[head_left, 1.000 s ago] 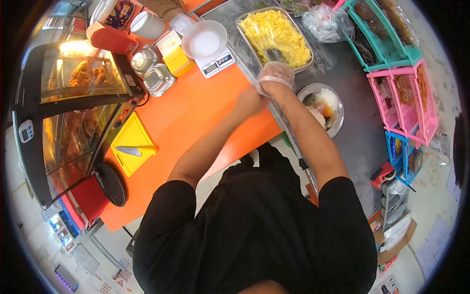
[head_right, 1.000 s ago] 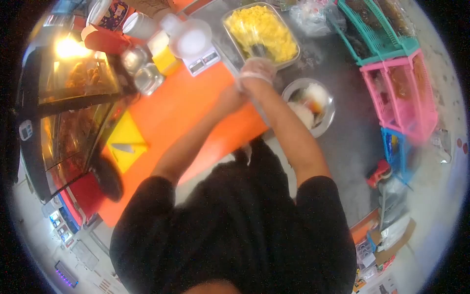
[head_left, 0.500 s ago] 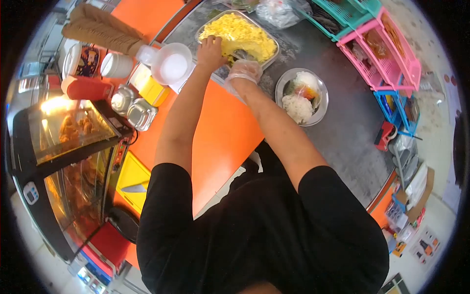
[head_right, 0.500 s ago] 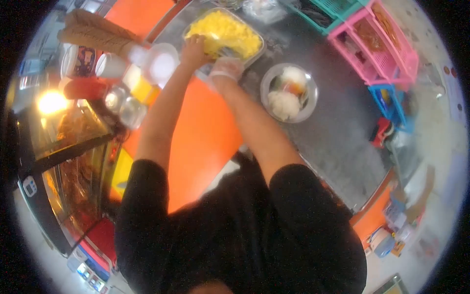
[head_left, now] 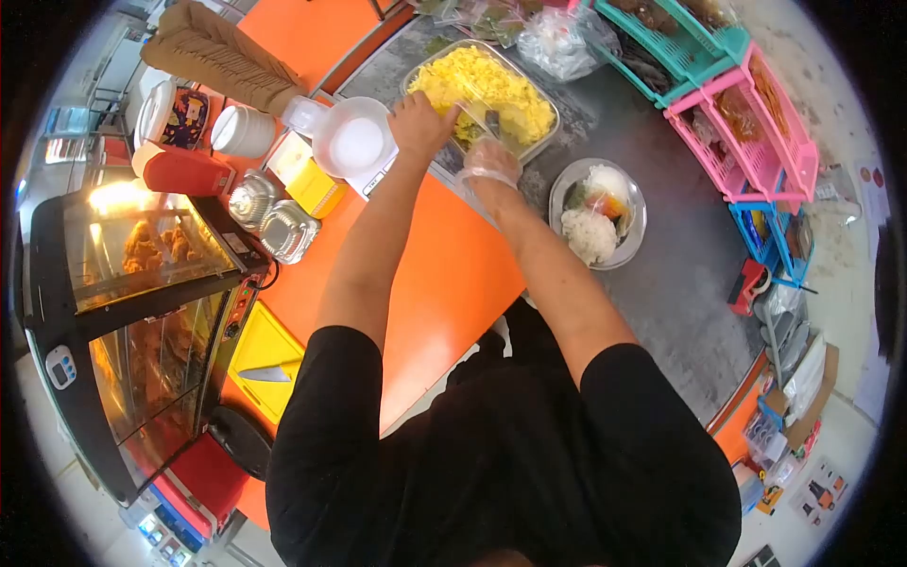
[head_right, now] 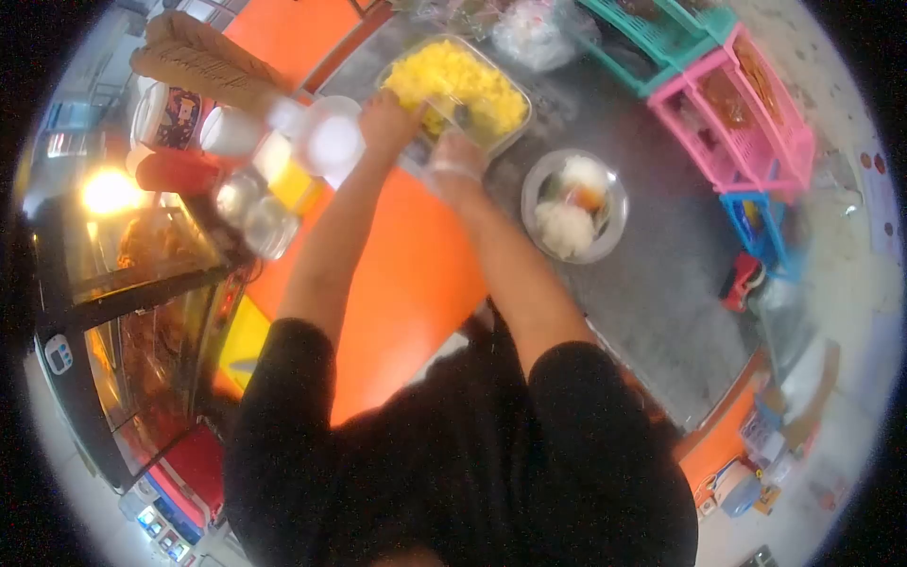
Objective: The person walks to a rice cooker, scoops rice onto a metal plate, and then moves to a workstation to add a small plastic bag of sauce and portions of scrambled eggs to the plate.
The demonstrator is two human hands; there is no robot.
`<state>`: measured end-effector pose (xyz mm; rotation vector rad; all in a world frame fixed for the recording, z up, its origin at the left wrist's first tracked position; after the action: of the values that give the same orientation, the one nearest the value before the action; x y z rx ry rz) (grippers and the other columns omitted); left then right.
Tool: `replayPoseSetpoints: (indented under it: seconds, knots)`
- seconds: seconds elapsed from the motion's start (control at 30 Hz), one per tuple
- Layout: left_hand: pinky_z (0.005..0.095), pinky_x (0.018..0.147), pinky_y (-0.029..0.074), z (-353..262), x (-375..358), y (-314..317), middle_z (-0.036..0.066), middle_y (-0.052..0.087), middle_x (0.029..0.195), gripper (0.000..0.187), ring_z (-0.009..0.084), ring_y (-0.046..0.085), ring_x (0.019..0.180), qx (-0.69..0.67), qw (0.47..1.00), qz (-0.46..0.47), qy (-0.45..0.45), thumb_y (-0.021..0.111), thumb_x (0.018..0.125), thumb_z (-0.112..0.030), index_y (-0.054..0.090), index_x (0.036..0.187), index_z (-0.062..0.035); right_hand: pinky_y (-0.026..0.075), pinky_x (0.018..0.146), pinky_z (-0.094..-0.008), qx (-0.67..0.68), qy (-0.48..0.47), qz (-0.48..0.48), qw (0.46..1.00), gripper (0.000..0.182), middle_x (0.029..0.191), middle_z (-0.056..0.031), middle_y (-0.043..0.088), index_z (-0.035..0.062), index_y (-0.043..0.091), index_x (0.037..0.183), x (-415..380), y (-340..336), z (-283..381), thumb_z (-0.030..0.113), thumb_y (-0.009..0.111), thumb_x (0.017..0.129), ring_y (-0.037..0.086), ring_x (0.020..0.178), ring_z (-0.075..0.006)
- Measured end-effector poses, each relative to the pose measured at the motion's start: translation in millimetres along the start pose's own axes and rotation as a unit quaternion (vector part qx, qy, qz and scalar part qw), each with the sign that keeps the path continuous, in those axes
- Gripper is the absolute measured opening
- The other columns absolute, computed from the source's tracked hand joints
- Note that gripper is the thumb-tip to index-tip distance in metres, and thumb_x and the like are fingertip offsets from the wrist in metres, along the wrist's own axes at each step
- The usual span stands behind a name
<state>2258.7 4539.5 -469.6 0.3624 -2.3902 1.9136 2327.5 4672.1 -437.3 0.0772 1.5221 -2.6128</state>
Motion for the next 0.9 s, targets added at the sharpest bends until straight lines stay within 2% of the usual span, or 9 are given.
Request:
replayPoseSetpoints:
  seconds: [0.17,0.23,0.37,0.43,0.47,0.57,0.6,0.63,0.9]
  knots:
    - [0.0458,0.08,0.045,8,-6,-2,0.02,0.06,0.097,0.067,0.0336,0.055,0.099,-0.018,0.989,-0.006,-0.144,0.057,0.073,-0.063,0.057,0.096,0.0004,0.049,0.077,-0.0421,0.024,0.087,-0.024,0.996,0.02,0.092,-0.0186,0.064,0.0033,0.065,0.085,13,20,-5,0.017,0.051,0.081,0.062,0.089,-0.0349]
    - [0.0433,0.075,0.049,15,0,15,0.021,0.063,0.093,0.052,0.0337,0.06,0.093,-0.053,0.983,0.13,-0.115,0.059,0.076,-0.048,0.063,0.09,0.0011,0.05,0.076,-0.0404,-0.199,-0.026,0.012,0.98,0.019,0.09,-0.0182,0.065,0.0036,0.064,0.09,35,66,-33,0.014,0.052,0.081,0.064,0.086,-0.0329]
    - [0.0412,0.072,0.051,15,3,23,0.019,0.065,0.089,0.034,0.0328,0.063,0.085,-0.079,0.978,0.151,-0.117,0.058,0.076,-0.032,0.067,0.083,-0.0007,0.049,0.077,-0.0385,-0.062,0.045,-0.054,0.996,0.02,0.091,-0.0157,0.065,0.003,0.063,0.095,42,69,-32,0.013,0.053,0.081,0.063,0.087,-0.0295]
    - [0.0412,0.072,0.051,12,4,19,0.017,0.066,0.087,0.026,0.0314,0.064,0.084,-0.053,0.982,0.149,-0.101,0.057,0.075,-0.026,0.068,0.08,-0.0031,0.045,0.088,-0.0399,0.048,0.063,0.025,0.997,0.071,0.11,-0.0222,0.055,-0.0021,0.045,0.119,57,94,-50,0.037,0.075,0.067,0.054,0.105,-0.0327]
    - [0.0417,0.071,0.051,25,9,49,0.016,0.066,0.086,0.025,0.0311,0.064,0.082,-0.004,0.987,0.154,-0.035,0.058,0.074,-0.027,0.068,0.078,-0.0044,0.043,0.09,-0.0382,0.278,0.11,-0.061,0.952,0.067,0.114,-0.0212,0.054,0.0006,0.042,0.125,46,80,-33,0.029,0.071,0.071,0.052,0.109,-0.0326]
    - [0.0414,0.054,0.048,59,18,118,0.012,0.062,0.063,0.022,0.0288,0.06,0.059,0.004,0.966,0.058,0.254,0.059,0.075,-0.03,0.069,0.07,-0.0113,0.037,0.098,-0.0443,0.092,0.181,0.005,0.979,0.072,0.121,-0.019,0.051,0.0032,0.041,0.127,37,38,-14,0.031,0.07,0.067,0.048,0.116,-0.0297]
    - [0.0408,0.054,0.048,41,11,90,0.013,0.063,0.063,0.025,0.0298,0.061,0.058,0.03,0.967,0.003,0.254,0.056,0.078,-0.029,0.069,0.069,-0.0094,0.045,0.085,-0.043,0.077,0.263,-0.114,0.955,0.031,0.106,-0.0185,0.059,0.0045,0.057,0.103,60,84,-29,0.022,0.037,0.089,0.056,0.101,-0.0324]
    - [0.0418,0.055,0.048,38,9,75,0.015,0.064,0.067,0.031,0.0307,0.062,0.061,-0.007,0.966,0.024,0.259,0.053,0.08,-0.031,0.069,0.07,-0.0063,0.042,0.091,-0.0433,0.158,0.198,-0.024,0.967,0.04,0.111,-0.021,0.056,0.0045,0.054,0.115,53,62,-30,0.022,0.055,0.079,0.055,0.106,-0.0303]
    - [0.0459,0.063,0.049,51,20,88,0.023,0.063,0.072,0.046,0.037,0.063,0.069,0.023,0.993,0.082,0.076,0.053,0.079,-0.042,0.067,0.077,0.0015,0.05,0.071,-0.0434,0.168,0.117,-0.14,0.969,0.023,0.091,-0.0219,0.063,-0.0003,0.059,0.095,48,58,-19,0.013,0.046,0.08,0.062,0.084,-0.0357]
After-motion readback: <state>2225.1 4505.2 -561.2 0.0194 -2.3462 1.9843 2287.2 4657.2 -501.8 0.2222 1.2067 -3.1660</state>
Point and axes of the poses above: each hand's wrist, its own x-axis towards the middle knuckle, its own y-axis out of the palm, z = x × y, the point moved 2 cm from there along x, towards the middle knuckle
